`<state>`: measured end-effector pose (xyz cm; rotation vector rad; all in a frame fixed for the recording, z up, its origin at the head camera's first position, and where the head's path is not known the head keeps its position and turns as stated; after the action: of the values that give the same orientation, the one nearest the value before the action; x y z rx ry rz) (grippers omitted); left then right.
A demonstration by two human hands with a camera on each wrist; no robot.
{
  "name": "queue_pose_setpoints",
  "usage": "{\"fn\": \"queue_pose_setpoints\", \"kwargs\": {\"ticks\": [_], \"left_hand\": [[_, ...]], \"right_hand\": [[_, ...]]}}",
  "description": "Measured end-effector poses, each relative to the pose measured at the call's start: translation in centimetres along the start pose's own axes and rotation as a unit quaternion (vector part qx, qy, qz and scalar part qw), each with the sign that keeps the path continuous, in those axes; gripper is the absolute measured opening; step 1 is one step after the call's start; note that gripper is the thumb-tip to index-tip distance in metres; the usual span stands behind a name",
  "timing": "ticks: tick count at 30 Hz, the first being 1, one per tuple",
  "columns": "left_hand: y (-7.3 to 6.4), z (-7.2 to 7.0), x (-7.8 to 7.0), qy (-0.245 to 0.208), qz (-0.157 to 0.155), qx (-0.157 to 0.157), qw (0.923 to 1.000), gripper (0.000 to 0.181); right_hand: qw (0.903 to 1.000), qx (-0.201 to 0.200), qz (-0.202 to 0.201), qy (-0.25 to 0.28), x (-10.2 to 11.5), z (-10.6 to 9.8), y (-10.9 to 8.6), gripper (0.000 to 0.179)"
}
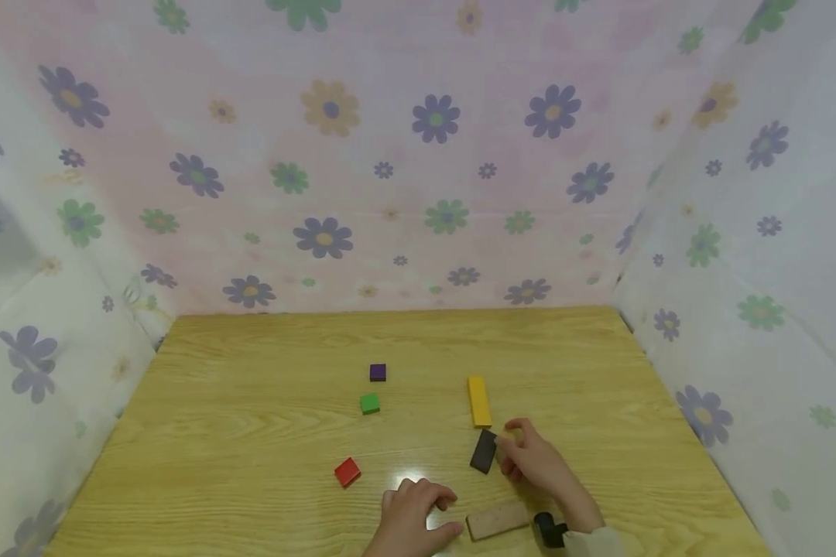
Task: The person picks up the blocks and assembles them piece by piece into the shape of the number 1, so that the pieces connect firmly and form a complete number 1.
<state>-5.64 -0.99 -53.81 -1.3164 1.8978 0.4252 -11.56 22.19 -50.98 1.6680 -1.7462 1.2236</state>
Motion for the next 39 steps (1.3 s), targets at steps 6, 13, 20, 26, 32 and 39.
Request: {"fn": "queue_pose_setpoints", "kwargs": {"ticks": [6,13,20,26,32,39], "left_hand": [[0.7,1.2,-0.6,0.073,-0.007,0.024,0.997,0.043],[0.9,1.6,-1.4,0.091,-0.013,0.034,0.9952,0.04],[0.8,1.7,-1.6,0.094,-0.011,0.014,0.9954,0.034],[0.4,1.4,-1.6,0.084,-0.006,0.013,0.9964,0.028],[0.5,1.0,-1.8,0.089,-0.011,0.012,0.9959,0.027],[0.6,1.5,-1.7,0.094,-0.016,0.014,0.9953,0.028]], "right_hand": [[0.9944,-0.002,-0.007,-0.105,0.7,0.9,0.2,0.064],[0.9814,0.0,-0.008,-0.192,1.1,1.0,0.6,0.072],[0.9818,0.002,-0.008,-0.19,1.4,1.2,0.6,0.072],[0.9731,-0.014,-0.003,-0.23,1.6,1.4,0.8,0.078],[0.969,-0.02,0.004,-0.246,2.0,1.6,1.1,0.083],[0.9716,-0.021,0.022,-0.235,2.0,1.7,0.9,0.08]]}}
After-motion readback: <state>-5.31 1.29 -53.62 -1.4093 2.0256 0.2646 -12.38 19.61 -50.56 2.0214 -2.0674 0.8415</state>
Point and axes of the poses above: each hand's wrist, its own y-axis towards the middle knuckle, its own z-axis out of the palm, x = y × z, the point moved 1 cm from there along y, towards the middle knuckle, and after that the axes turned 3 degrees about -z, right-handed, at the moved point
